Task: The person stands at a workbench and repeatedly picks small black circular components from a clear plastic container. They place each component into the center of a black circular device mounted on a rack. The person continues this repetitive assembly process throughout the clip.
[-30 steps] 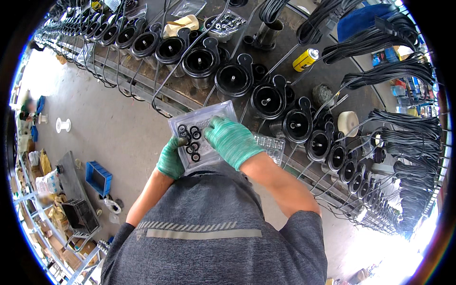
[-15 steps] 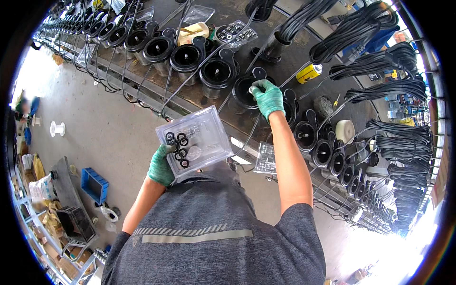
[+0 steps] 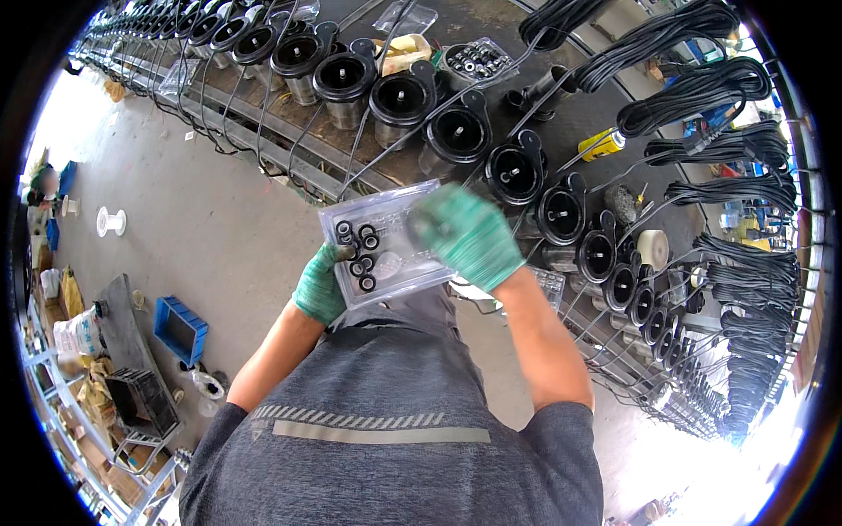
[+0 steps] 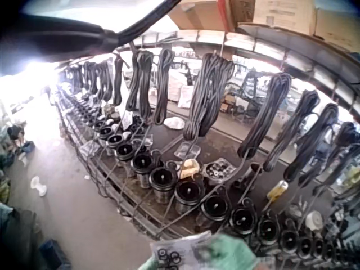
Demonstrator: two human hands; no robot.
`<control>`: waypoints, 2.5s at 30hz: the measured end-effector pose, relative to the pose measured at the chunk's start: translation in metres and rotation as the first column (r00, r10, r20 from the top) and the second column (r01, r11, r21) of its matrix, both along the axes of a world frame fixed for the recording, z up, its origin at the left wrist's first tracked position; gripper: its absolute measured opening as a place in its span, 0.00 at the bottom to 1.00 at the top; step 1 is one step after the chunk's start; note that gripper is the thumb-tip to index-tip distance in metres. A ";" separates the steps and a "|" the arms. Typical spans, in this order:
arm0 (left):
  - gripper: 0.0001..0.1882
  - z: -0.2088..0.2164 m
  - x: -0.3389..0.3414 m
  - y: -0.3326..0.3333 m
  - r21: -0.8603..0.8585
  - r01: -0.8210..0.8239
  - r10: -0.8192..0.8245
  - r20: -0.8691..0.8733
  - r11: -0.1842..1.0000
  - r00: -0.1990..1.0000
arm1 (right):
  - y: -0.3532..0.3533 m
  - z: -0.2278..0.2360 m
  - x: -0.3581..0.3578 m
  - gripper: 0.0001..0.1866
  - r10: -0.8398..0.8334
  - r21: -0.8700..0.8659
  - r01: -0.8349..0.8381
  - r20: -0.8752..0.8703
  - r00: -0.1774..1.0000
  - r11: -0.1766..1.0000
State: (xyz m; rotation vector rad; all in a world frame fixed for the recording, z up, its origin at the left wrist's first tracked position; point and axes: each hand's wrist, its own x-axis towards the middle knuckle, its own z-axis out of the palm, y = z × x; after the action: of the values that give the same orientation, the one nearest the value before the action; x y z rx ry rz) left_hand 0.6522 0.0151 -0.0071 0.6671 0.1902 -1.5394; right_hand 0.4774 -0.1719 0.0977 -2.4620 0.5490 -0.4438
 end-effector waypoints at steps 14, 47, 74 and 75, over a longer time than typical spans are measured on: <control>0.34 0.003 0.033 -0.015 0.031 -0.029 0.032 -0.099 0.999 0.995 | -0.014 -0.011 0.045 0.07 -0.048 0.071 0.041 0.090 0.995 0.997; 0.30 0.015 0.130 -0.080 -0.002 0.149 -0.149 -0.020 0.989 0.989 | -0.025 -0.039 0.149 0.14 0.029 -0.204 -0.057 -0.141 0.990 0.977; 0.41 0.009 0.215 -0.045 0.020 0.054 -0.053 -0.053 0.998 0.997 | -0.079 -0.053 0.189 0.15 -0.303 -0.102 0.318 0.144 0.942 0.943; 0.41 0.011 0.218 -0.045 0.011 0.052 -0.052 -0.059 0.999 0.997 | -0.062 -0.030 0.206 0.15 -0.127 -0.185 0.156 0.156 0.979 0.970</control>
State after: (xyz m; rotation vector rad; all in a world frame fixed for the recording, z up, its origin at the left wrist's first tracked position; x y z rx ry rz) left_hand 0.8706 -0.0301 0.0039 0.6417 0.2283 -1.6100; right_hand 0.6835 -0.2340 0.0679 -2.5595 0.6507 -0.7600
